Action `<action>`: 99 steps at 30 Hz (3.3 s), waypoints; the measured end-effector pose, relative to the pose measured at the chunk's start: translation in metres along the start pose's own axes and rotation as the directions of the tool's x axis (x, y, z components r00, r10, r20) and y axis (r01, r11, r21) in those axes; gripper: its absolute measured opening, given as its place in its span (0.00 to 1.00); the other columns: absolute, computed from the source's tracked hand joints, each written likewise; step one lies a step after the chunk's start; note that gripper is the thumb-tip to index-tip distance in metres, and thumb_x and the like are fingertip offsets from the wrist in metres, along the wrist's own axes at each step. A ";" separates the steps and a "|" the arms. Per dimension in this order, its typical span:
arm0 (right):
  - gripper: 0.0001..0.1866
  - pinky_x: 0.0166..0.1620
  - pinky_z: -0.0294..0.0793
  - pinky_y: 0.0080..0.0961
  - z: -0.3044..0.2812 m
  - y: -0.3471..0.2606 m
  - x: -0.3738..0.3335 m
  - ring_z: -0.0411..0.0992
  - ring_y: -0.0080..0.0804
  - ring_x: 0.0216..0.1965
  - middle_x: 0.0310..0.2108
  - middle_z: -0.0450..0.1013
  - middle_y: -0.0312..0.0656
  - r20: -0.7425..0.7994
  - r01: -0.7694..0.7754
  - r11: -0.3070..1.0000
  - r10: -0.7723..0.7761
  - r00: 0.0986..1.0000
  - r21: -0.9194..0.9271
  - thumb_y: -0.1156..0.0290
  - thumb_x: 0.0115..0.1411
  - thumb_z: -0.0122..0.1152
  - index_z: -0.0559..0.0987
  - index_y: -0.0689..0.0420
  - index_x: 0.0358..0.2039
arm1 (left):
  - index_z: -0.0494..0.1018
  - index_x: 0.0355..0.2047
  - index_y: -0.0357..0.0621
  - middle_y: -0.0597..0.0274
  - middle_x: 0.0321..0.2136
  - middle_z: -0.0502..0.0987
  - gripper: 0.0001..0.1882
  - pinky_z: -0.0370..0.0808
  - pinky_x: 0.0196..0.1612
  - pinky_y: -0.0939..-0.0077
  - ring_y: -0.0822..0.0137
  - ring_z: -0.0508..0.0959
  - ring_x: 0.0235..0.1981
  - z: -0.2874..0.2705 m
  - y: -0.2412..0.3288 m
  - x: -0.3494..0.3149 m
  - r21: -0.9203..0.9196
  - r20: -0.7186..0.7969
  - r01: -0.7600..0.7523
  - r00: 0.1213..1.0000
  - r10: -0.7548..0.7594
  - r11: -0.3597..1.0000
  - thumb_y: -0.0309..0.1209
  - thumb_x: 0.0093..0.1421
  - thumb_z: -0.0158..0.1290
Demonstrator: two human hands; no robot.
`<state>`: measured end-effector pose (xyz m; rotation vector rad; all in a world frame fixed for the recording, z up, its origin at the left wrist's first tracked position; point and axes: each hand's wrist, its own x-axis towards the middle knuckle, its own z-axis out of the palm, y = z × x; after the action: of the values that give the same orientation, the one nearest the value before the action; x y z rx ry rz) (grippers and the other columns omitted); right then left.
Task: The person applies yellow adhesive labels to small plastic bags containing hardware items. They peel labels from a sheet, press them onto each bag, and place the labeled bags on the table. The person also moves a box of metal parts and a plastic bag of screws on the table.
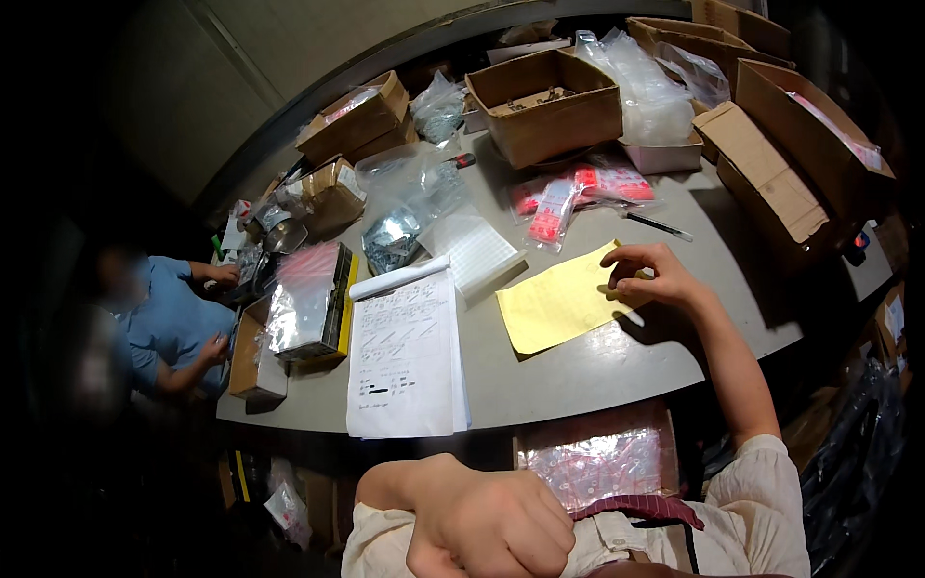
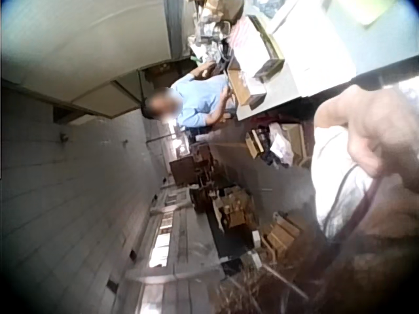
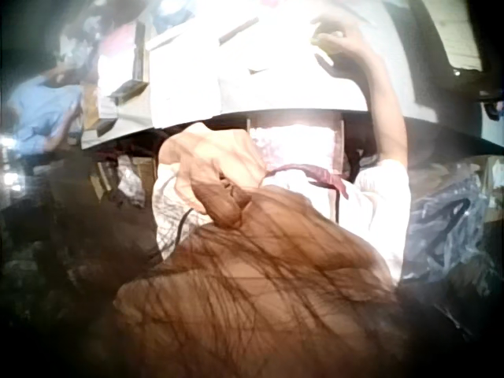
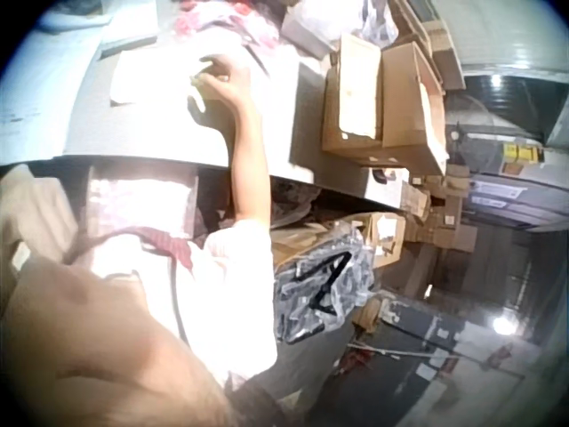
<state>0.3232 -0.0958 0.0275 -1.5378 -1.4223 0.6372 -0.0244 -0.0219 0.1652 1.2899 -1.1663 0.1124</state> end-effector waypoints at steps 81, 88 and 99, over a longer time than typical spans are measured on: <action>0.13 0.27 0.68 0.18 -0.102 -0.105 0.010 0.71 0.17 0.24 0.24 0.76 0.34 -0.446 -0.540 0.799 0.597 0.666 0.263 0.67 0.69 0.63 0.83 0.66 0.38 | 0.67 0.67 0.39 0.52 0.69 0.64 0.42 0.56 0.71 0.51 0.54 0.61 0.70 -0.076 0.012 -0.185 0.618 -0.583 0.773 0.332 -0.741 -0.140 0.49 0.57 0.62; 0.40 0.36 0.77 0.28 -0.144 -0.025 0.181 0.79 0.32 0.31 0.36 0.81 0.54 -0.518 -0.475 0.811 0.584 0.625 0.341 0.43 0.70 0.57 0.66 0.69 0.64 | 0.69 0.63 0.41 0.54 0.64 0.69 0.31 0.63 0.66 0.53 0.54 0.69 0.64 -0.093 0.006 -0.166 0.438 -0.710 0.896 0.293 -0.640 -0.076 0.34 0.60 0.60; 0.44 0.42 0.78 0.52 -0.117 -0.037 0.217 0.79 0.68 0.36 0.31 0.78 0.69 -0.560 -0.598 0.802 0.494 0.665 -0.002 0.52 0.63 0.59 0.60 0.77 0.66 | 0.65 0.65 0.36 0.43 0.60 0.70 0.33 0.85 0.49 0.53 0.53 0.74 0.60 -0.384 -0.050 -0.050 -0.542 -0.840 0.497 -0.306 -0.448 0.677 0.50 0.73 0.51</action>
<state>0.4481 0.0773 0.1564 -2.1223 -0.5785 0.3609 0.2155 0.2856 0.1595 1.1277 0.8265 0.3867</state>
